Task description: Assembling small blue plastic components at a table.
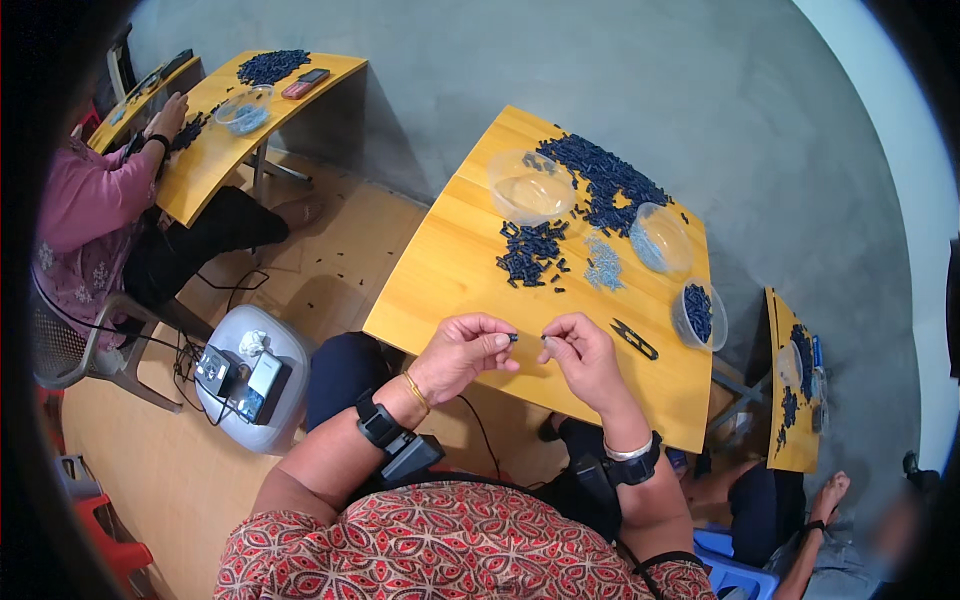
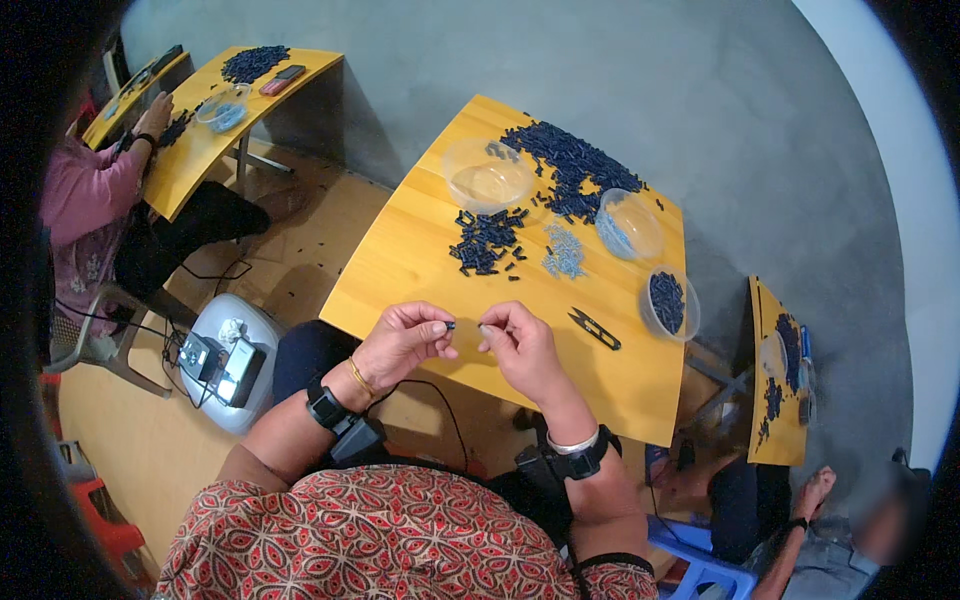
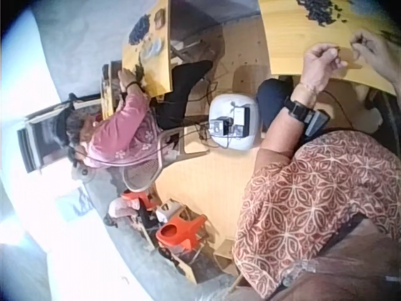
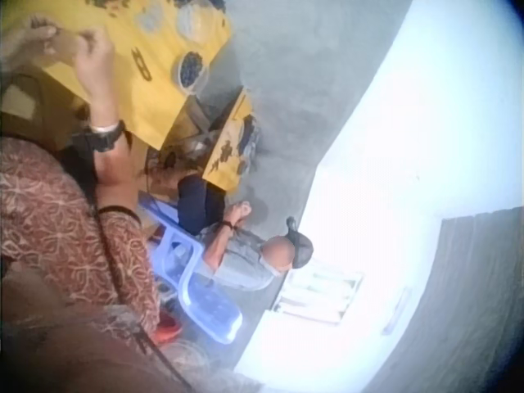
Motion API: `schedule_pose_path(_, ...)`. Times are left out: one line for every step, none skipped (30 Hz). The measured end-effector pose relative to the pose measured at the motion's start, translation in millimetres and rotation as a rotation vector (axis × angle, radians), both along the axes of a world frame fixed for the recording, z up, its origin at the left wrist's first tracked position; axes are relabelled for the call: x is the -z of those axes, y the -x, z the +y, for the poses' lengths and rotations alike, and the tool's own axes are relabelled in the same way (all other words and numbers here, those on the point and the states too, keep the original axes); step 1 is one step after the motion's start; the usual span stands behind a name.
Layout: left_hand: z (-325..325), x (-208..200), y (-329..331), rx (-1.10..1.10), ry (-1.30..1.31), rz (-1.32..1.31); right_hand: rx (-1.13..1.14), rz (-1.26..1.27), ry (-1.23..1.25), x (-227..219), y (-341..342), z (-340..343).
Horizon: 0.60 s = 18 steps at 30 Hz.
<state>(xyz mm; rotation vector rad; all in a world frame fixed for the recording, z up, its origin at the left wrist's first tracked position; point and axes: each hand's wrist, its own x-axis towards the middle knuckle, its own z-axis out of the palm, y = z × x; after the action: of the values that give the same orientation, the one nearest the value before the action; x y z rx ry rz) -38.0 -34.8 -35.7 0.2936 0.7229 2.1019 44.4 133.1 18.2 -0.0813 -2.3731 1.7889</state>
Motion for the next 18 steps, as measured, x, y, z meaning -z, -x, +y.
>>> schedule_pose_path(-1,-6,-2,0.006,-0.012,0.034,0.006,0.002,-0.001,-3,-6,-1)
schedule_pose_path(-2,-10,-4,0.011,-0.013,0.036,-0.024,0.029,0.076,-6,-11,-2)
schedule_pose_path(-1,-15,-6,0.024,-0.018,0.073,-0.055,0.058,0.153,-9,-15,-3)
schedule_pose_path(-1,-19,-9,0.036,-0.024,0.11,-0.052,0.06,0.151,-11,-18,-4)
schedule_pose_path(-1,-22,-11,0.038,-0.025,0.112,-0.05,0.079,0.204,-12,-21,-6)
schedule_pose_path(0,-24,-14,0.054,-0.027,0.131,-0.049,0.096,0.257,-13,-24,-8)
schedule_pose_path(0,-27,-16,0.07,-0.028,0.149,-0.05,0.098,0.256,-13,-26,-10)
schedule_pose_path(0,-30,-19,0.07,-0.029,0.151,-0.068,0.123,0.28,-13,-27,-12)
schedule_pose_path(0,-33,-21,0.07,-0.022,0.162,-0.084,0.149,0.303,-14,-29,-14)
schedule_pose_path(0,-36,-23,0.071,-0.014,0.172,-0.084,0.15,0.301,-14,-30,-14)
schedule_pose_path(-1,-38,-25,0.072,-0.016,0.173,-0.092,0.171,0.303,-13,-30,-14)
schedule_pose_path(-1,-40,-26,0.066,-0.01,0.181,-0.101,0.191,0.305,-13,-31,-14)
schedule_pose_path(-2,-41,-26,0.061,-0.004,0.189,-0.101,0.192,0.304,-13,-31,-14)
schedule_pose_path(-2,-42,-27,0.061,-0.005,0.19,-0.116,0.212,0.301,-13,-30,-13)
schedule_pose_path(-2,-42,-27,0.056,0.001,0.199,-0.131,0.233,0.297,-13,-30,-13)
schedule_pose_path(-2,-42,-27,0.052,0.007,0.207,-0.132,0.232,0.296,-14,-30,-13)
schedule_pose_path(-2,-42,-27,0.051,0.006,0.207,-0.136,0.244,0.292,-14,-30,-13)
schedule_pose_path(-2,-42,-28,0.049,0.003,0.211,-0.14,0.256,0.287,-14,-30,-13)
